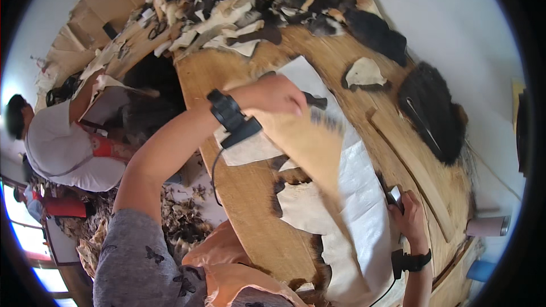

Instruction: Cutting leather pieces using a template and a hand tool, and then sewing the pieces together.

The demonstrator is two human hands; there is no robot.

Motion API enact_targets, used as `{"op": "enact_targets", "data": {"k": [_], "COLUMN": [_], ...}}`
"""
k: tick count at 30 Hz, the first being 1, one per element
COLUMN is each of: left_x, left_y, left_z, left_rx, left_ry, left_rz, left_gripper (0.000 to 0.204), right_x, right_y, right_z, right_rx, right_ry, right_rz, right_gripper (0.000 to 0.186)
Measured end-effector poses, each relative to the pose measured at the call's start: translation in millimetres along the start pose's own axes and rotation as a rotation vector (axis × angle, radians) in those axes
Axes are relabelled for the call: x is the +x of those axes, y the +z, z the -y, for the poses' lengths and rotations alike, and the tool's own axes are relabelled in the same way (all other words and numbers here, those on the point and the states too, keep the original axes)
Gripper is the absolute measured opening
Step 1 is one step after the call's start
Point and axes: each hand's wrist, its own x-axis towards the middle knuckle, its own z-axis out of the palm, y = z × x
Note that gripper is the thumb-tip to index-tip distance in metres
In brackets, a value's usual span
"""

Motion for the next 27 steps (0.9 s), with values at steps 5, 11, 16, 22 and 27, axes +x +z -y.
{"op": "enact_targets", "data": {"k": [5, 11, 16, 22, 27], "left_x": [-21, -40, -43, -42, -29], "left_y": [-3, 8, 15, 33, 83], "left_z": [39, 39, 29, -28, -107], "left_rx": [0.275, 0.233, 0.400, 0.795, 0.406], "left_ry": [-0.346, -0.526, -0.783, -0.364, -0.071], "left_rz": [-0.257, -0.455, -0.489, -0.681, -0.272], "left_gripper": [0.019, 0.023, 0.027, 0.029, 0.028], "right_x": [-1, 0, 0, 1, -4], "right_y": [1, -3, -1, -3, -1], "right_z": [-1, 1, 1, 8, -4], "right_rx": [0.007, 0.009, 0.006, 0.034, -0.058], "right_ry": [0.002, 0.025, 0.009, 0.019, 0.058], "right_rz": [-0.032, -0.023, -0.002, -0.014, 0.005], "right_gripper": [0.050, 0.044, 0.038, 0.029, 0.026]}}
